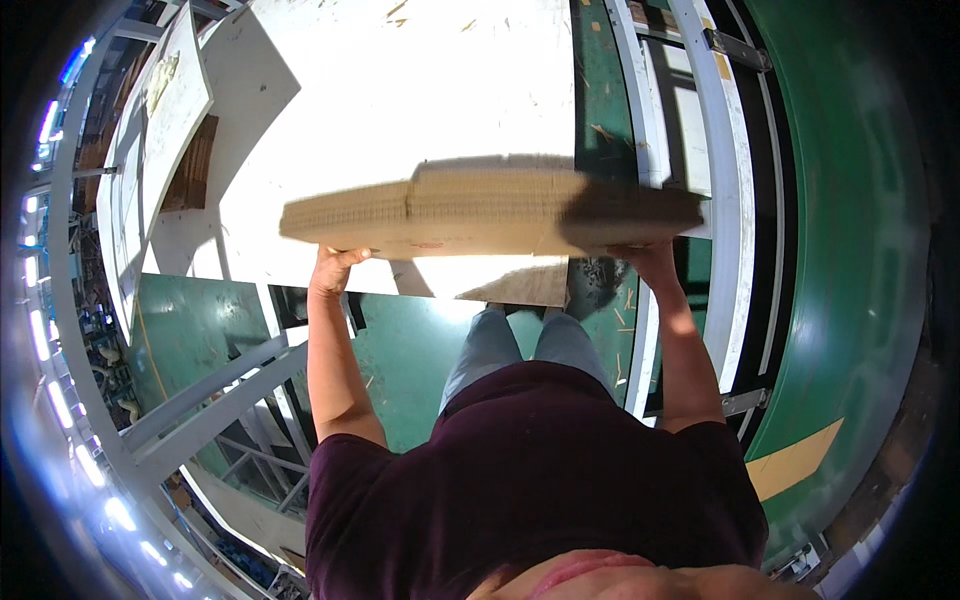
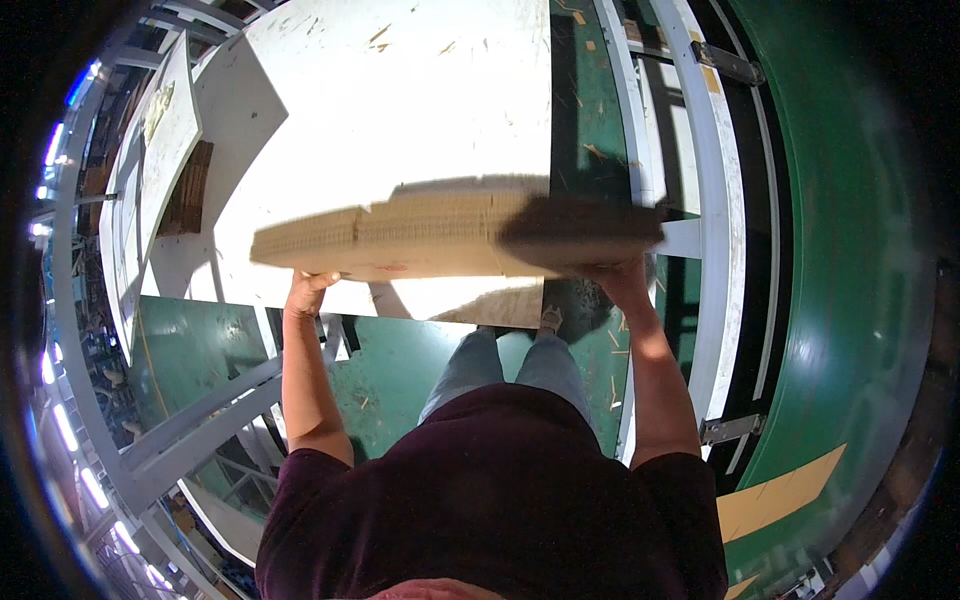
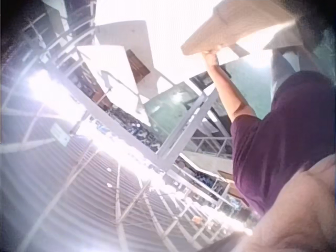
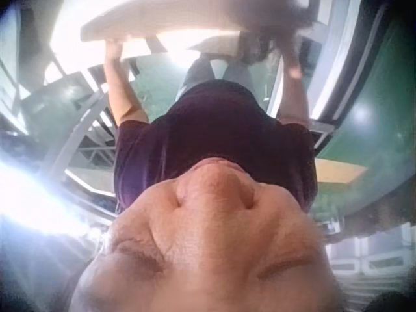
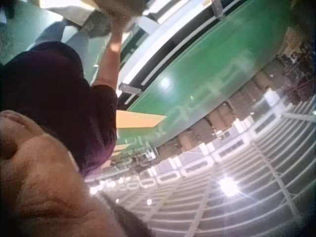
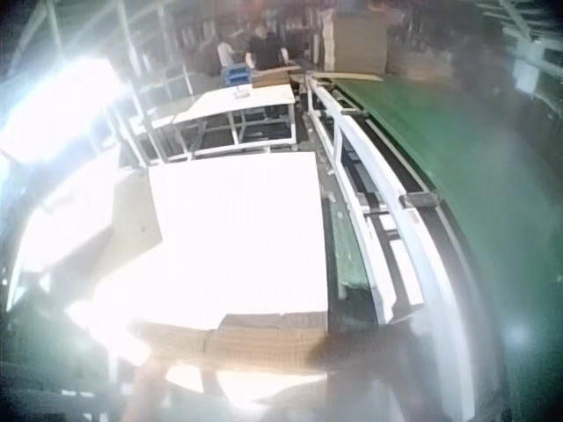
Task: The person repeatedly picks up flat cardboard sheets from a conveyor belt and stacks them on a nearby table. The person handles the sheets one at a time, aligning them before placing them on the growing pile.
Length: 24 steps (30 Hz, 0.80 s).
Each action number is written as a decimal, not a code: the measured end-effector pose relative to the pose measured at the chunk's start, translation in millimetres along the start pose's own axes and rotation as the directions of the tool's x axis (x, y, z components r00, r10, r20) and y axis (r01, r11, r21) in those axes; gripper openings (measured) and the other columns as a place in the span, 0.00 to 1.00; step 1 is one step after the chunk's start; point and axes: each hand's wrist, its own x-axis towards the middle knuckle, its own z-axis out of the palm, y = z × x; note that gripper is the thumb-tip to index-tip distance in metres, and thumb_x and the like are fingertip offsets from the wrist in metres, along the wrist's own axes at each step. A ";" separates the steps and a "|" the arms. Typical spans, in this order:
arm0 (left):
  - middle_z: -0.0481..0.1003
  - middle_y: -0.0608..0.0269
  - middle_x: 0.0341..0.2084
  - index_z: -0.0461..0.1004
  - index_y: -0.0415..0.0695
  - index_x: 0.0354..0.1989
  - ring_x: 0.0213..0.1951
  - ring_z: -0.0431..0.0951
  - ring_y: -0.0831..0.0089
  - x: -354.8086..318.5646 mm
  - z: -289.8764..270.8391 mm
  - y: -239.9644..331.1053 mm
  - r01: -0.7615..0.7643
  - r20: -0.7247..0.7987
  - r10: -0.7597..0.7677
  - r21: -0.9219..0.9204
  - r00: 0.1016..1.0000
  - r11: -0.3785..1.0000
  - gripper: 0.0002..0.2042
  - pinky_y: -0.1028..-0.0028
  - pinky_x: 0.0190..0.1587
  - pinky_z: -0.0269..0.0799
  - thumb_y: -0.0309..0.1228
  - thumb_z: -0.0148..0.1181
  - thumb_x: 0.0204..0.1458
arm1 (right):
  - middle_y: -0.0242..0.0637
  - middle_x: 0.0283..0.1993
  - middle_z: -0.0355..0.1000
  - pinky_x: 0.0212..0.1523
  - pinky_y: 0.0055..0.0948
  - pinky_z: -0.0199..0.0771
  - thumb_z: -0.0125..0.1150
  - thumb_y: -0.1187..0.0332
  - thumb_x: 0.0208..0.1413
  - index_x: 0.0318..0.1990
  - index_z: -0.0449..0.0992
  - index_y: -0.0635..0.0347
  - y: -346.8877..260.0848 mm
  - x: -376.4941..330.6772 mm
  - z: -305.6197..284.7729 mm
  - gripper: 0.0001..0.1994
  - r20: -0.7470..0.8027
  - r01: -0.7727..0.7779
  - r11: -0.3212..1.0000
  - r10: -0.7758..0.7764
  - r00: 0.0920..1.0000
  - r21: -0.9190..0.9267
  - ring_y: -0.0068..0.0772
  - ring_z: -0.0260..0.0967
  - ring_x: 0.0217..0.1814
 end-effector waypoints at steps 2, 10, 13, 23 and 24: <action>0.76 0.67 0.36 0.69 0.41 0.48 0.41 0.74 0.72 17.8 -6.0 -2.3 -0.022 0.050 0.025 -0.067 0.998 0.998 0.25 0.71 0.48 0.68 0.26 0.69 0.38 | 0.37 0.48 0.70 0.54 0.33 0.68 0.71 0.78 0.36 0.48 0.69 0.63 -5.8 7.0 9.2 0.27 0.076 -0.190 0.939 0.176 0.982 0.288 0.29 0.68 0.50; 0.75 0.62 0.35 0.69 0.34 0.47 0.36 0.74 0.73 78.9 -1.8 -74.0 0.118 -0.307 -0.058 0.181 0.950 0.976 0.22 0.74 0.40 0.71 0.20 0.67 0.40 | 0.36 0.42 0.74 0.48 0.34 0.72 0.76 0.75 0.30 0.48 0.69 0.64 63.1 42.0 62.6 0.31 -0.081 -0.459 0.864 0.483 0.872 0.209 0.32 0.72 0.44; 0.74 0.58 0.36 0.68 0.35 0.48 0.37 0.74 0.65 79.9 35.9 -73.3 -0.024 -0.430 0.347 0.599 0.834 0.800 0.26 0.69 0.43 0.71 0.22 0.65 0.35 | 0.36 0.43 0.73 0.48 0.32 0.71 0.77 0.74 0.29 0.48 0.69 0.64 71.8 53.0 62.9 0.32 0.024 -0.573 0.747 0.601 0.799 0.337 0.32 0.71 0.45; 0.66 0.52 0.55 0.68 0.40 0.52 0.59 0.64 0.54 -32.8 204.6 -110.5 -0.640 0.562 0.326 0.733 0.760 0.229 0.30 0.62 0.60 0.62 0.28 0.65 0.35 | 0.37 0.44 0.73 0.47 0.31 0.72 0.74 0.75 0.29 0.49 0.69 0.64 112.2 51.2 69.5 0.33 -0.132 -0.493 0.861 0.507 0.852 0.125 0.32 0.71 0.45; 0.66 0.53 0.55 0.69 0.40 0.52 0.59 0.64 0.55 -29.0 205.5 -126.7 -0.645 0.564 0.361 0.746 0.743 0.164 0.29 0.63 0.60 0.62 0.28 0.66 0.35 | 0.37 0.44 0.73 0.46 0.31 0.72 0.75 0.74 0.29 0.49 0.69 0.64 114.5 50.2 69.8 0.33 -0.137 -0.480 0.869 0.493 0.859 0.115 0.32 0.71 0.45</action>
